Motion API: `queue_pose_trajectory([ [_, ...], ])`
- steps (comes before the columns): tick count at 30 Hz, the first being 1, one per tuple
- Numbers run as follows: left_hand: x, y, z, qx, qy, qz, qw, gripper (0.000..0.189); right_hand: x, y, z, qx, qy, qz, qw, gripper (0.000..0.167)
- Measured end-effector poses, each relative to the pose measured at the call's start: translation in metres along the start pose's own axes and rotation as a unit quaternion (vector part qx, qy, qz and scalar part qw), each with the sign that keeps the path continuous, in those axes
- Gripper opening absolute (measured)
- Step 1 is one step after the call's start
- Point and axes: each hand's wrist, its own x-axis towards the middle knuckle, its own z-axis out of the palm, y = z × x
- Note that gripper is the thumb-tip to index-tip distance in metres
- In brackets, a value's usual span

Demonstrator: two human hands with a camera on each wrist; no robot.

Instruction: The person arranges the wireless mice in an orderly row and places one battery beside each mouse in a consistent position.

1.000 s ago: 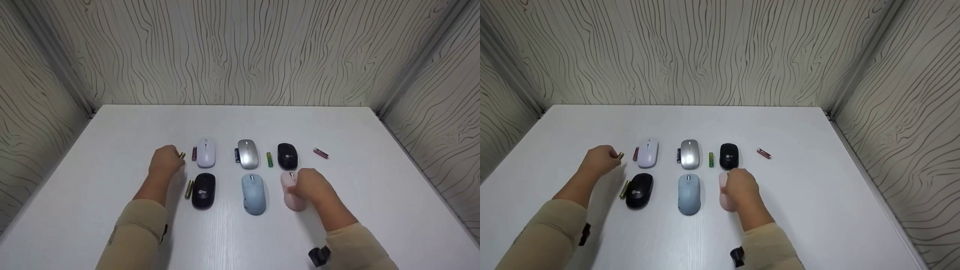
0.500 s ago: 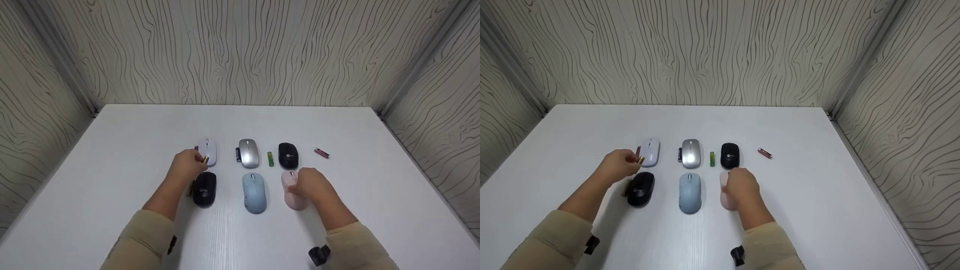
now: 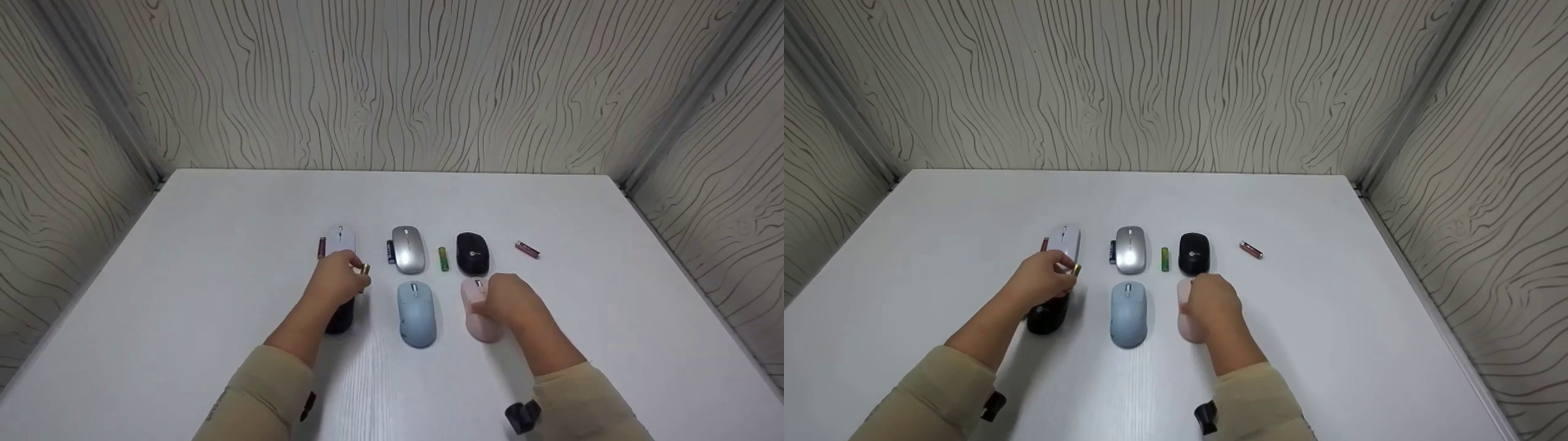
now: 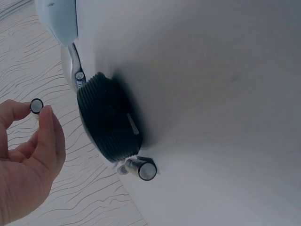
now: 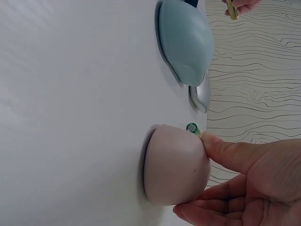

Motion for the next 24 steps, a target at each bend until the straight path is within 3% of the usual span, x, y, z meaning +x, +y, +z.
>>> queue_pose_trajectory([
  [8, 0.000, 0.006, 0.020, 0.010, -0.022, -0.001, 0.9997, 0.023, -0.002, -0.002, -0.001, -0.001, 0.003, -0.005, 1.0000, 0.041],
  [18, -0.003, 0.004, 0.043, 0.075, -0.027, 0.059, 0.9951, 0.018, -0.002, -0.001, -0.001, 0.000, -0.005, 0.002, 1.0000, 0.041],
  [24, -0.010, 0.001, 0.047, 0.086, -0.050, 0.052, 0.9937, 0.019, -0.002, -0.002, -0.001, 0.000, -0.004, 0.000, 1.0000, 0.041],
])
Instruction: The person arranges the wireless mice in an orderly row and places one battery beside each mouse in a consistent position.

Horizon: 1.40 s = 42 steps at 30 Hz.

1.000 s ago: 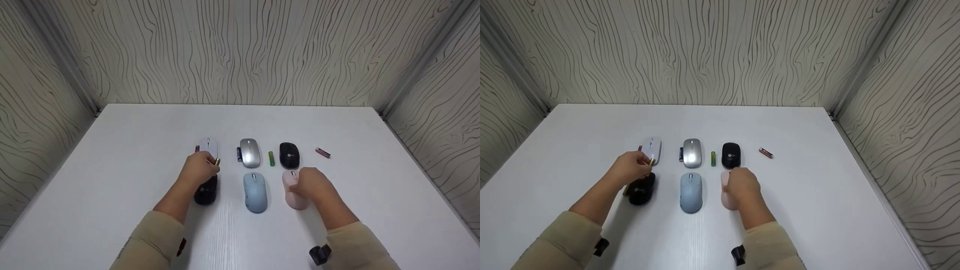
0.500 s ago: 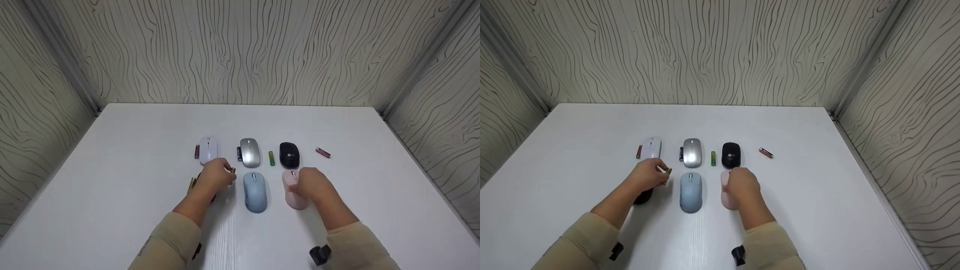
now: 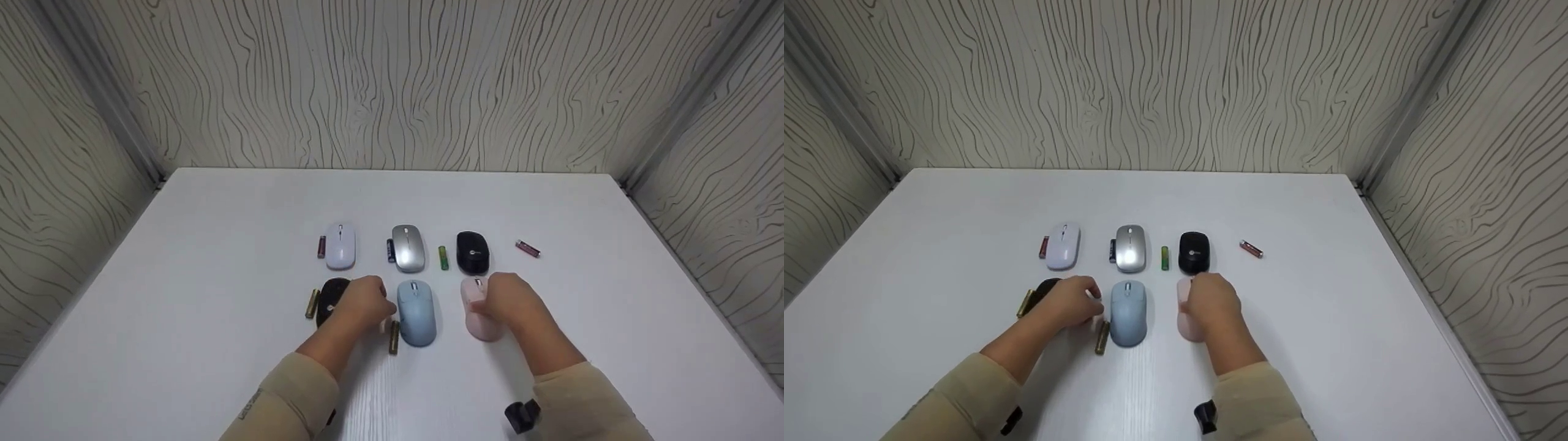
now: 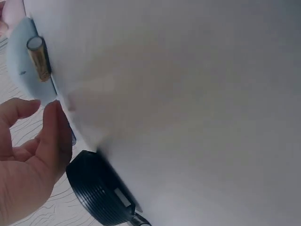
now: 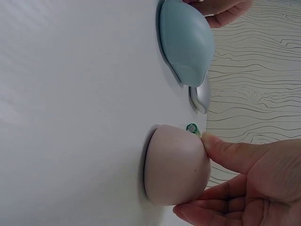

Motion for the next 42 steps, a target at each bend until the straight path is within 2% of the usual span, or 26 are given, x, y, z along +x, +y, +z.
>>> queue_pose_trajectory([
  [5, -0.011, 0.000, 0.001, 0.020, -0.030, -0.003, 0.9994, 0.031, -0.001, -0.001, -0.001, 0.005, 0.004, -0.002, 1.0000, 0.040],
  [9, -0.016, 0.002, 0.004, 0.021, -0.046, -0.019, 0.9986, 0.023, -0.002, 0.000, -0.001, 0.000, 0.010, -0.003, 0.9999, 0.041],
  [18, -0.012, 0.007, 0.006, 0.065, -0.037, -0.011, 0.9971, 0.011, -0.001, 0.002, 0.002, 0.007, 0.004, 0.014, 0.9999, 0.044],
  [26, -0.002, 0.015, 0.007, 0.085, 0.001, 0.011, 0.9963, 0.009, -0.001, 0.002, 0.001, 0.010, -0.002, 0.020, 0.9998, 0.043],
  [36, 0.007, 0.017, 0.005, 0.093, 0.024, 0.005, 0.9954, 0.010, 0.001, 0.000, 0.002, 0.017, -0.007, 0.027, 0.9995, 0.044],
  [42, 0.010, 0.018, 0.004, 0.089, 0.007, -0.005, 0.9960, 0.011, 0.000, -0.001, 0.001, 0.011, -0.006, 0.025, 0.9996, 0.045],
])
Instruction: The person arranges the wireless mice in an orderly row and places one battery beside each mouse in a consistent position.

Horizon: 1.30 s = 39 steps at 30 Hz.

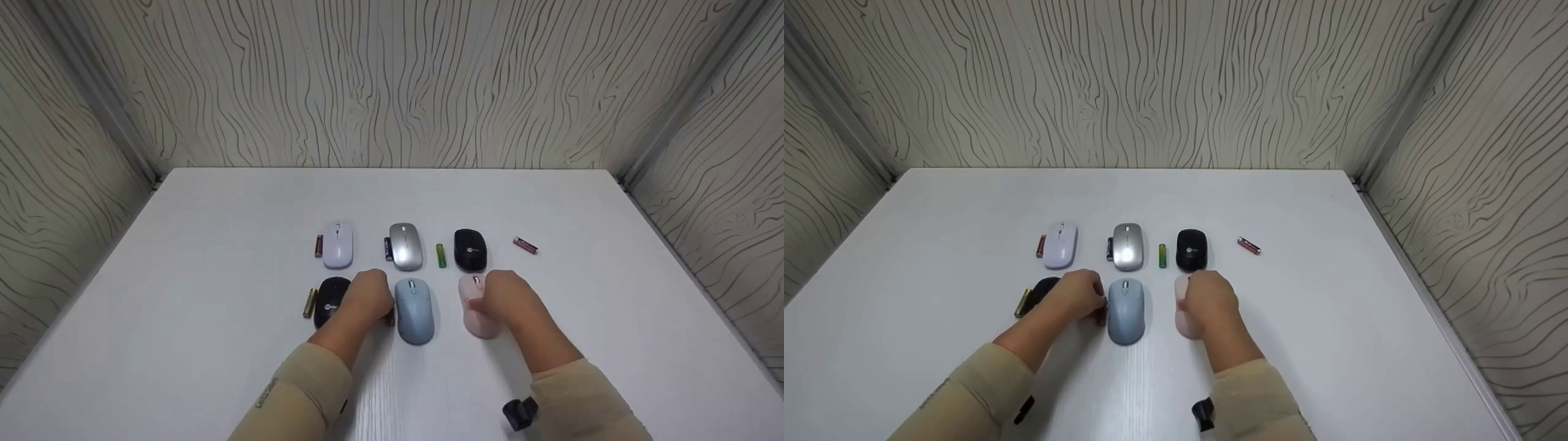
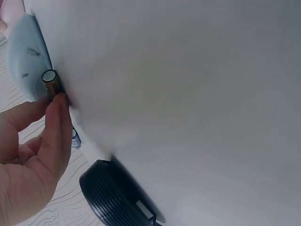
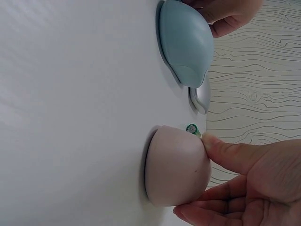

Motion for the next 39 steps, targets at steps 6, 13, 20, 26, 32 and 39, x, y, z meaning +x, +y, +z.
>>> queue_pose_trajectory([
  [6, -0.003, -0.004, -0.007, -0.002, 0.010, 0.016, 0.9998, 0.004, 0.000, -0.001, -0.001, 0.004, -0.009, 0.007, 0.9999, 0.047],
  [13, -0.009, -0.018, -0.028, -0.065, 0.004, -0.016, 0.9977, 0.013, 0.002, 0.000, 0.000, -0.003, -0.005, -0.003, 1.0000, 0.046],
  [20, -0.016, -0.039, -0.046, -0.075, 0.047, -0.058, 0.9944, 0.017, 0.004, 0.001, 0.000, -0.003, -0.001, -0.009, 1.0000, 0.044],
  [26, -0.024, -0.052, -0.053, -0.061, 0.074, -0.053, 0.9940, 0.012, 0.003, 0.002, 0.000, 0.001, 0.001, -0.011, 0.9999, 0.046],
  [32, -0.029, -0.060, -0.049, -0.029, 0.055, -0.078, 0.9950, 0.032, 0.002, 0.002, 0.000, 0.002, 0.002, -0.008, 1.0000, 0.047],
  [39, -0.032, -0.064, -0.042, -0.018, 0.050, -0.092, 0.9943, 0.056, 0.002, 0.002, 0.000, 0.002, -0.005, 0.002, 1.0000, 0.048],
])
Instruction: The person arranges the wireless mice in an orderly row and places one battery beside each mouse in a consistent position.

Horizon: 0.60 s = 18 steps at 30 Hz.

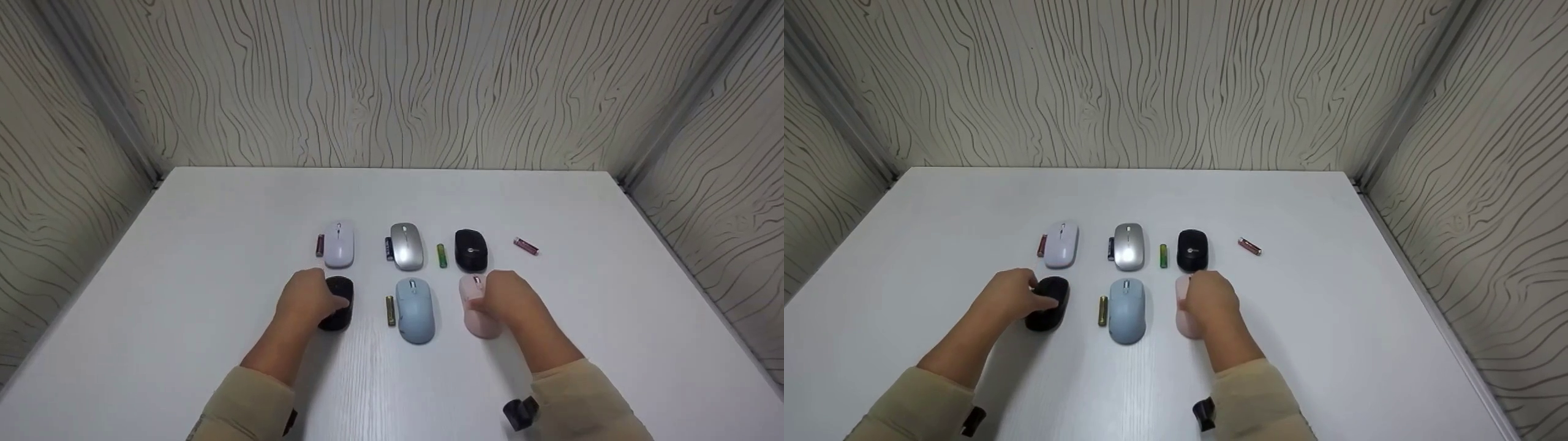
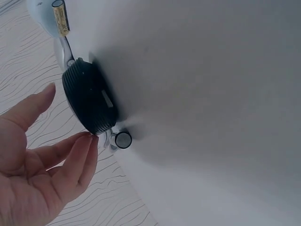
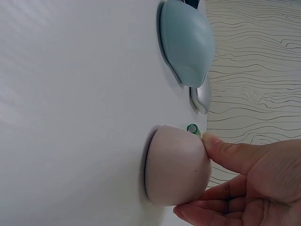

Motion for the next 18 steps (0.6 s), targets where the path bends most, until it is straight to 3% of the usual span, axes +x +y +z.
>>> queue_pose_trajectory([
  [8, -0.0057, -0.0043, 0.0027, 0.009, -0.006, 0.005, 0.9999, 0.059, 0.0005, 0.0004, 0.0008, -0.003, 0.005, -0.005, 1.0000, 0.047],
  [18, -0.0065, -0.0070, 0.0072, -0.020, -0.004, -0.009, 0.9998, 0.058, -0.0001, 0.0012, -0.0016, -0.009, 0.015, -0.017, 0.9997, 0.044],
])
